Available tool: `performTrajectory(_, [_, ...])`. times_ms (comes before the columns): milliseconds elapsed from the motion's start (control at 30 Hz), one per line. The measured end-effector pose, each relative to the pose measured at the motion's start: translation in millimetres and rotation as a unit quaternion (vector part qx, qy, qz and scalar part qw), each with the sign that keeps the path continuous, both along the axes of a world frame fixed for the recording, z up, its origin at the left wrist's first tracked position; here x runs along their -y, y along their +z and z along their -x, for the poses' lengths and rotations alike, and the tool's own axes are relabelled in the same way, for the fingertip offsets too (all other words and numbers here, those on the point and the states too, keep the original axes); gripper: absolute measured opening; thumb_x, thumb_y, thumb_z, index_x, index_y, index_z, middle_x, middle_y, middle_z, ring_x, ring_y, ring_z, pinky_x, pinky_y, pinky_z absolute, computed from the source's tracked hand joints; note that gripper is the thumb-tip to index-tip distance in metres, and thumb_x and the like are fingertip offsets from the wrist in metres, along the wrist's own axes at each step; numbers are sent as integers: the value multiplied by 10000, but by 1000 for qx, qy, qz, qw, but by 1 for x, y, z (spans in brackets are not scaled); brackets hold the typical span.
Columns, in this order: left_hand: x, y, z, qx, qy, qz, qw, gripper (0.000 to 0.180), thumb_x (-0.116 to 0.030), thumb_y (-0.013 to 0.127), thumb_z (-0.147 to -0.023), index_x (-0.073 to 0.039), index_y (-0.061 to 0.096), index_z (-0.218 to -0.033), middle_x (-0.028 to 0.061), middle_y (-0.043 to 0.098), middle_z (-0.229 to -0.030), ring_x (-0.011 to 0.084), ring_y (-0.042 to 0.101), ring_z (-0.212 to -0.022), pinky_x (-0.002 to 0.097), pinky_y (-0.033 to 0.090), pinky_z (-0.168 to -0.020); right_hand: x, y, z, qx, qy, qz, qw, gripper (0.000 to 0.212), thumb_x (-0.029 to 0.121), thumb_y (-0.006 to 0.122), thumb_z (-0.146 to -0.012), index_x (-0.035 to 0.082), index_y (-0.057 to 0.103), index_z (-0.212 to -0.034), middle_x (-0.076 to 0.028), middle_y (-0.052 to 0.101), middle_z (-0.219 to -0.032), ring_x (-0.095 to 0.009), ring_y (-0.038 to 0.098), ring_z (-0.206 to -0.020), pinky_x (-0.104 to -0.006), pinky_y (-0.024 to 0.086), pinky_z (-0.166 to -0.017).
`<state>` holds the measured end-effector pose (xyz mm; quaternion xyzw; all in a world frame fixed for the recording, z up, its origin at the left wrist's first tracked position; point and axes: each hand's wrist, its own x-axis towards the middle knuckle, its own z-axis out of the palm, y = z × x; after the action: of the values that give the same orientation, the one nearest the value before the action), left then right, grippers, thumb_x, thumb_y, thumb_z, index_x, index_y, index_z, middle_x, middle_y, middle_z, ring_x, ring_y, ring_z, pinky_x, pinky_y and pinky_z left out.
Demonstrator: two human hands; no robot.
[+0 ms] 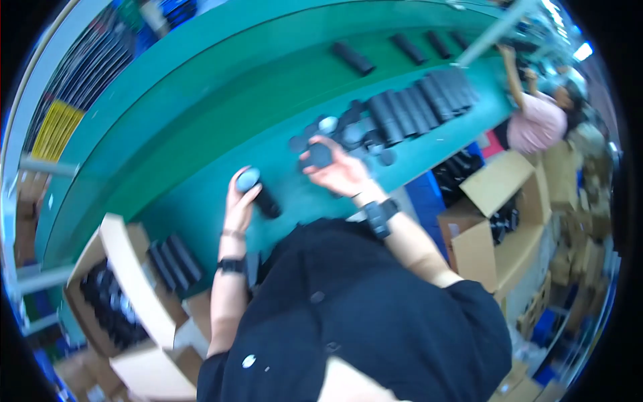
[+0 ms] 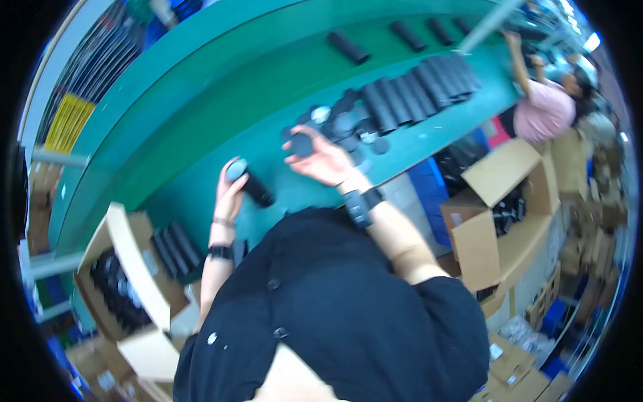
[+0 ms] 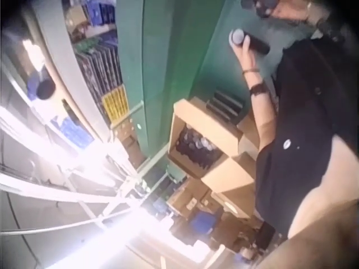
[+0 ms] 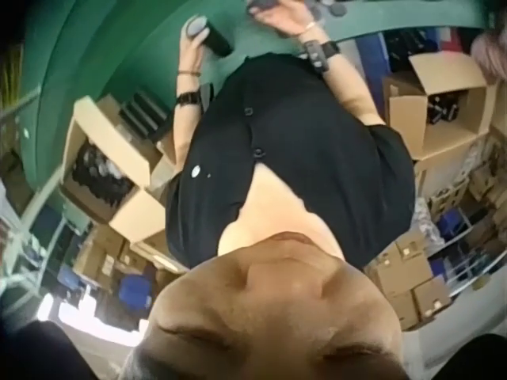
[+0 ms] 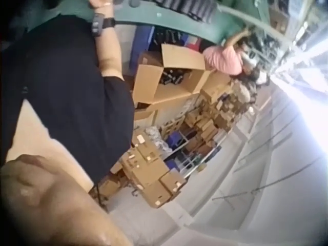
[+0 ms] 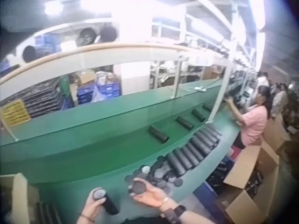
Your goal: Arranging black cylindrical electronic components on a conveyor belt at a manual assembly station.
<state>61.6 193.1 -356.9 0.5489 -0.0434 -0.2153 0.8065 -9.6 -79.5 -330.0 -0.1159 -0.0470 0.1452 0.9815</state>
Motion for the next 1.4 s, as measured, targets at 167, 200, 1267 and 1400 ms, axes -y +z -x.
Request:
performTrajectory(167, [-9,-26,-12,-36,33,54,997,535,7,670,-804,-68,448,-1285,69,534,-1200,206,489,-1151,346,390,-989,3,-7,2,-25,-5,35,999,603,260,603,-920,161,305,-1435,-222,388,-1383,-319,576,-1021,-336,522,-825])
performTrajectory(200, [-6,-15,-9,-79,35,37,996,551,11,693,-788,-84,451,-1274,68,536,-1180,203,489,-1150,352,397,-980,7,-11,3,-54,-6,32,998,571,258,582,-934,159,315,-1429,-224,385,-1384,-334,575,-1035,-347,528,-854])
performTrajectory(1267, [10,-7,16,140,-182,-173,958,783,-190,816,-725,-20,375,-1348,109,520,-1219,189,508,-1153,325,408,-994,-59,41,-37,363,-27,737,569,563,47,735,-701,40,568,-1239,-152,575,-1245,-316,544,-1157,-375,436,-994])
performTrajectory(1400, [11,-2,13,168,-185,-195,948,863,-281,866,-667,-7,389,-1332,112,521,-1215,191,499,-1155,324,412,-990,-58,36,-37,379,-27,746,547,555,7,728,-676,44,583,-1210,-139,583,-1234,-324,543,-1157,-392,455,-983])
